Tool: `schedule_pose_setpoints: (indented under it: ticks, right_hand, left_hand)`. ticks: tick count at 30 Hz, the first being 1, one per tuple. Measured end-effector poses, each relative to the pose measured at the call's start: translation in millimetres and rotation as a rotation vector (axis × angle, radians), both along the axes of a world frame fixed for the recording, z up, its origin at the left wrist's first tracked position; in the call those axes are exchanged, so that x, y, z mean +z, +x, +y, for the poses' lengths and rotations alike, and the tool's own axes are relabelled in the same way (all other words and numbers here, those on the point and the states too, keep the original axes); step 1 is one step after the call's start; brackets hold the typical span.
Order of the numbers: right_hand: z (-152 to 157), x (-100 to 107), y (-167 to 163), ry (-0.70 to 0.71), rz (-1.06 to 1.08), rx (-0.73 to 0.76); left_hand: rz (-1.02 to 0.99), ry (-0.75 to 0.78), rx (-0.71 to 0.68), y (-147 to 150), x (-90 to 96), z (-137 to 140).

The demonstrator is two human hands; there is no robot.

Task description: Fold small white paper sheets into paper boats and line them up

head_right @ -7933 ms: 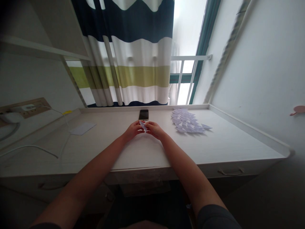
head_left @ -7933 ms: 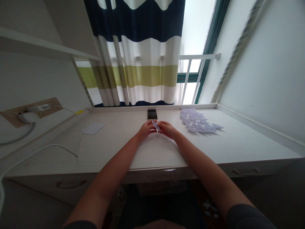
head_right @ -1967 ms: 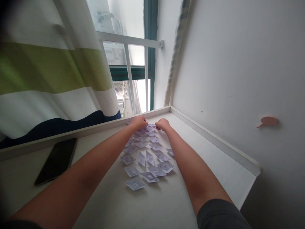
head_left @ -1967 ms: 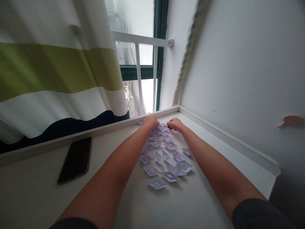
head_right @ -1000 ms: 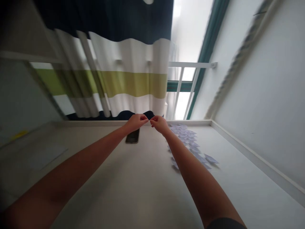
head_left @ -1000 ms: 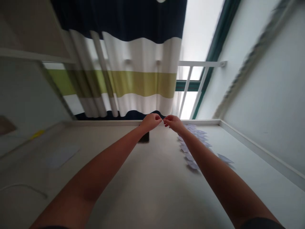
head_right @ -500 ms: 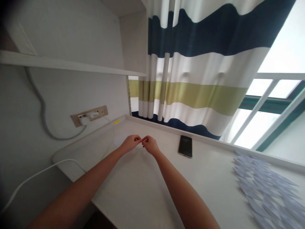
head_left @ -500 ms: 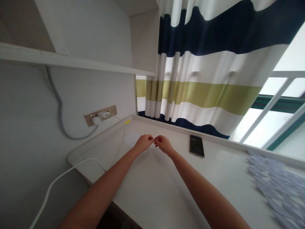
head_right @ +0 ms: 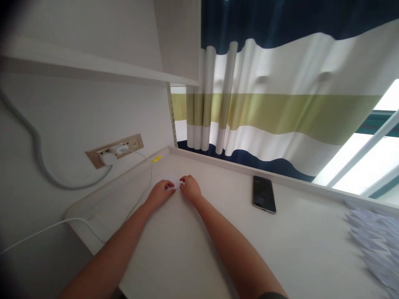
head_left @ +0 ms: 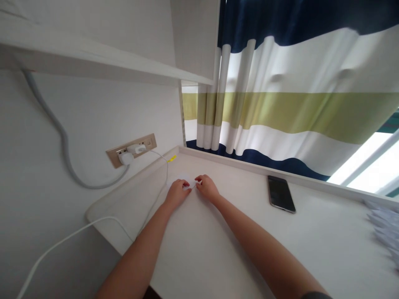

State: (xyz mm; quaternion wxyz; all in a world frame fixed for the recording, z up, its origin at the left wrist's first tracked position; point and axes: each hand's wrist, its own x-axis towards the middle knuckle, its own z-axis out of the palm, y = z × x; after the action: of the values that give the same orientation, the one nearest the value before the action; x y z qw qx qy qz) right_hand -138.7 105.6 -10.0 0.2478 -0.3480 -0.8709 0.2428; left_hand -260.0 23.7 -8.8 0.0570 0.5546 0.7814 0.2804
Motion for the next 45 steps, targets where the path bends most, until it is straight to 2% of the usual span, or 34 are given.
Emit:
schedule_pose_setpoints:
  ticks: [5, 8, 17, 23, 32, 41, 45]
  right_hand:
    - [4, -4, -4, 0.037, -0.103, 0.001]
    - [3, -5, -4, 0.037, -0.093, -0.003]
    - [12, -5, -10, -0.140, 0.023, -0.060]
    - [17, 1, -14, -0.200, 0.015, -0.075]
    - [19, 10, -16, -0.168, -0.096, -0.047]
    - [21, 10, -18, -0.168, -0.082, -0.056]
    - [21, 10, -19, -0.211, -0.052, -0.066]
  left_hand:
    - [-0.035, -0.012, -0.006, -2, -1.5, 1]
    - [-0.044, -0.023, -0.002, -2, 0.3, 2]
    - [-0.017, -0.026, 0.008, -5, -0.6, 4]
    - [-0.010, -0.006, -0.009, -6, -4.4, 5]
    - [-0.019, 0.010, -0.007, -7, -7.2, 6]
    - [-0.012, 0.061, -0.018, -7, -11.1, 7]
    - [-0.003, 0.077, -0.019, -7, -11.3, 7]
